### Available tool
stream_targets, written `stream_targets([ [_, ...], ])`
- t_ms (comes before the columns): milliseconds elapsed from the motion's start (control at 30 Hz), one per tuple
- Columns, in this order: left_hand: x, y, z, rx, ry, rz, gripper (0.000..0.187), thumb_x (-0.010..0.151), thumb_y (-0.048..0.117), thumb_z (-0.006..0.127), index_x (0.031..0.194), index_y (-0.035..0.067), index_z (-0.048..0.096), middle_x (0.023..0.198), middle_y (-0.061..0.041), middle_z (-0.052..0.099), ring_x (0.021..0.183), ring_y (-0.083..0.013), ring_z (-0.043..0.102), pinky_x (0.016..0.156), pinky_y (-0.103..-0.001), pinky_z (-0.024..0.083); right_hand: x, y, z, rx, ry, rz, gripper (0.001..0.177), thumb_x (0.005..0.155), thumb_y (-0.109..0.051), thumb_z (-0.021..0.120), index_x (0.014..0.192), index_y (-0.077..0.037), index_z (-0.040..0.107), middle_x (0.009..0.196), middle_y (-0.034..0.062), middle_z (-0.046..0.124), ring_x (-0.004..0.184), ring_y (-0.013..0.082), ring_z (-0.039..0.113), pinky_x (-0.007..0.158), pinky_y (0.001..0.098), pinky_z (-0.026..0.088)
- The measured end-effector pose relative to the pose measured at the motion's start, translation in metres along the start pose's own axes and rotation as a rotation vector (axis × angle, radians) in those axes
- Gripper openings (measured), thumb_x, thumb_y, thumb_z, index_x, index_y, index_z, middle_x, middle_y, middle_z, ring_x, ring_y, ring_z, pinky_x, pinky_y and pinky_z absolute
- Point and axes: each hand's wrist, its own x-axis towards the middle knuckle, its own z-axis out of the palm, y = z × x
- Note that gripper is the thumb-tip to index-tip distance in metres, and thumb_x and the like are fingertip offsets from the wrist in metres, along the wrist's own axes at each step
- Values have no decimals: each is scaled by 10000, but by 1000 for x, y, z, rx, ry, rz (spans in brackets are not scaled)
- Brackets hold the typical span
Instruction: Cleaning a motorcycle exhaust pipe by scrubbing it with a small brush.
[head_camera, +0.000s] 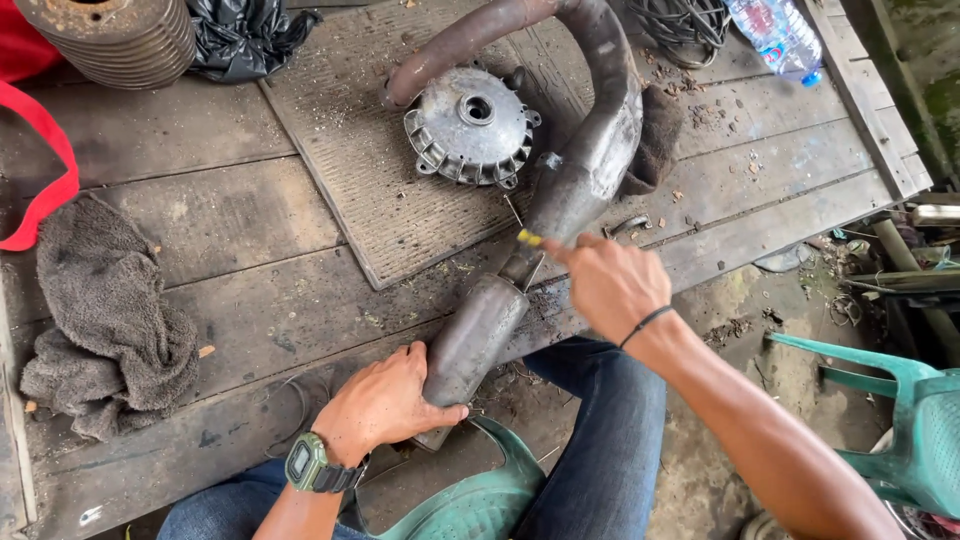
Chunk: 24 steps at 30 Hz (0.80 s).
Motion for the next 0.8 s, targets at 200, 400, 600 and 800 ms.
stream_targets([
  [200, -7, 7, -7, -16, -26, -37, 818, 843, 715, 689, 1289, 65, 466, 1243, -141, 615, 1094, -372, 633, 876, -508, 530, 2, -2, 4, 157, -57, 43, 660, 891, 44, 417, 1472, -234, 560, 865, 38, 645, 558, 266, 645, 395, 425, 519],
  [400, -8, 6, -8, 3, -41, -25, 902, 859, 735, 649, 1387, 42, 413, 1295, -141, 587, 1146, -362, 614, 904, -513, 535, -5, -10, 5, 149, -29, -42, 544, 913, 93, 446, 1372, -137, 626, 924, 145, 703, 421, 154, 575, 271, 297, 450],
  [600, -3, 4, -2, 5, 11, 0, 805, 822, 733, 688, 1226, 62, 499, 1219, -150, 627, 1113, -379, 628, 894, -521, 518, -16, -9, 5, 276, -62, -117, 456, 1052, -151, 368, 1448, -249, 572, 758, 74, 663, 435, 160, 585, 308, 324, 480],
  [800, -12, 14, -10, 44, 2, -34, 869, 858, 714, 662, 1371, 58, 414, 1306, -120, 560, 1174, -359, 596, 920, -522, 525, -28, 28, 51, 511, 245, 111, 497, 1011, -150, 438, 1465, -281, 593, 812, 38, 555, 618, 293, 544, 433, 464, 411],
])
